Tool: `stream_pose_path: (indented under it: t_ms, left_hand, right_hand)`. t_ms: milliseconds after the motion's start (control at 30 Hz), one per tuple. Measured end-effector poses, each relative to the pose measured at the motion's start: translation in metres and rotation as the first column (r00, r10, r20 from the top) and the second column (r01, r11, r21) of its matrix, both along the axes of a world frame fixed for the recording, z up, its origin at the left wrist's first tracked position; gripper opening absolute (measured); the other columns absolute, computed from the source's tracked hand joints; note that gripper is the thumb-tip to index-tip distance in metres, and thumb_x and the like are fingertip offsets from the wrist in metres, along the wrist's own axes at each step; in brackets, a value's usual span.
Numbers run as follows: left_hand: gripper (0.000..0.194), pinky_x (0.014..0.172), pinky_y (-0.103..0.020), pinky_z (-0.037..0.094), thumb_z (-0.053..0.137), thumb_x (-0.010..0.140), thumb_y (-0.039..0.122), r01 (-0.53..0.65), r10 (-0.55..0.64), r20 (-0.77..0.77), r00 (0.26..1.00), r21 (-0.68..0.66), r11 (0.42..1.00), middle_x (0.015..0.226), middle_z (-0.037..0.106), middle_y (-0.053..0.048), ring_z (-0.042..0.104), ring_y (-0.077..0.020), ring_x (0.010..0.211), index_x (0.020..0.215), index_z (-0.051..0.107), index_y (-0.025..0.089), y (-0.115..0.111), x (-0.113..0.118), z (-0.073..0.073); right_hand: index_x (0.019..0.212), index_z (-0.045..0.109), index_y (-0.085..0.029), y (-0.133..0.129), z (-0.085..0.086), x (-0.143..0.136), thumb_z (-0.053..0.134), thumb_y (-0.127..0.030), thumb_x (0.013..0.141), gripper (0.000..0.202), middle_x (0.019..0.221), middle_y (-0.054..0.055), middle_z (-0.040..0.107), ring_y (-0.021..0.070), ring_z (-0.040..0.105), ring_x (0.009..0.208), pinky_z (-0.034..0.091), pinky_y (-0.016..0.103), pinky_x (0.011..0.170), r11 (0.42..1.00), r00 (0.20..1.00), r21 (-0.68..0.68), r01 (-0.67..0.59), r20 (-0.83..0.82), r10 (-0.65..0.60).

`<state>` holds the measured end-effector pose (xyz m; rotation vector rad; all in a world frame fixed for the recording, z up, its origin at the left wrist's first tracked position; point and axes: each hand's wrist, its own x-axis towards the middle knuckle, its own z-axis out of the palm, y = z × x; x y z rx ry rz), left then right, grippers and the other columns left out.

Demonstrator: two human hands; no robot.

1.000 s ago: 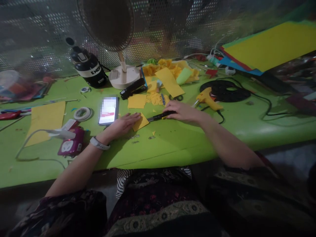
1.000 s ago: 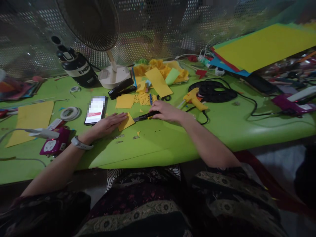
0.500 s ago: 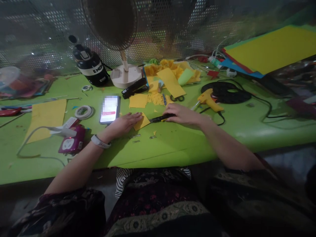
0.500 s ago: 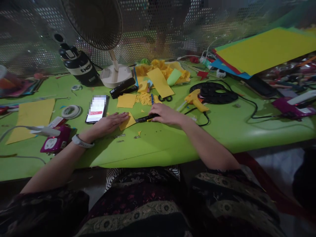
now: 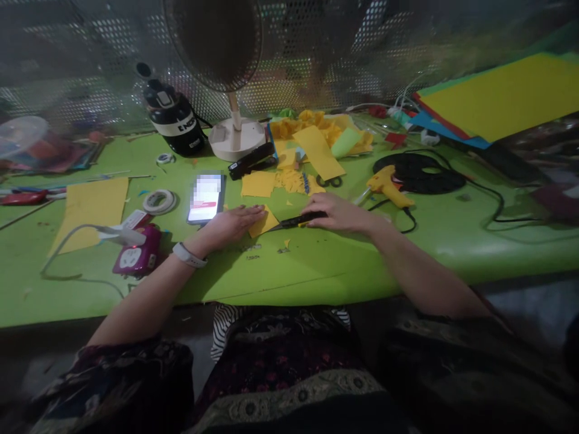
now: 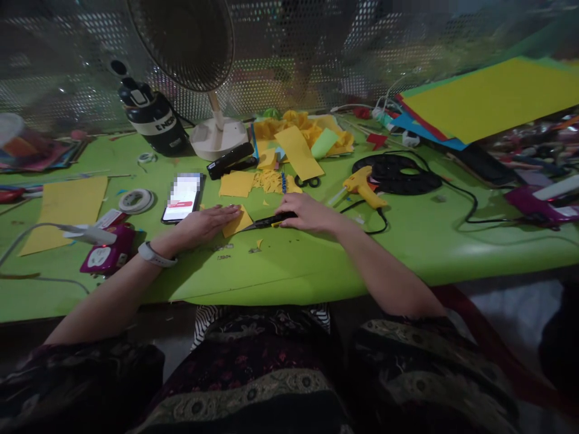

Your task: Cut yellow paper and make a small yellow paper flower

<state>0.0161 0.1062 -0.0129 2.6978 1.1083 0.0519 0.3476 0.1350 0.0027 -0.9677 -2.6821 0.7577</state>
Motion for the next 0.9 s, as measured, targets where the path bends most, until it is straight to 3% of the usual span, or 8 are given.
stream_pose_path:
  t_ms: [500,900]
  left_hand:
    - [0.054,0.121,-0.048,0.040,0.037,0.101,0.015,-0.019,0.020,0.085,0.996,-0.011,1.000,0.161,0.046,-0.004,0.047,-0.0234,0.146,0.153,0.048,0.025,0.000,0.000,-0.004]
    - [0.055,0.124,-0.046,0.035,0.040,0.100,0.016,-0.013,0.013,0.080,0.997,0.002,1.000,0.162,0.044,-0.002,0.047,-0.0211,0.146,0.154,0.047,0.027,0.001,-0.001,-0.007]
  right_hand:
    - [0.115,0.076,-0.022,-0.008,0.002,-0.015,0.061,-0.036,0.098,0.027,0.109,0.012,0.065,0.0283,0.057,0.104,0.044,0.046,0.092,0.996,0.998,0.061,-0.059,-0.008,0.060]
    - [0.112,0.077,-0.020,-0.015,0.000,-0.029,0.062,-0.035,0.098,0.026,0.099,0.011,0.063,0.0268,0.055,0.096,0.041,0.041,0.085,0.990,0.994,0.094,-0.106,-0.031,0.109]
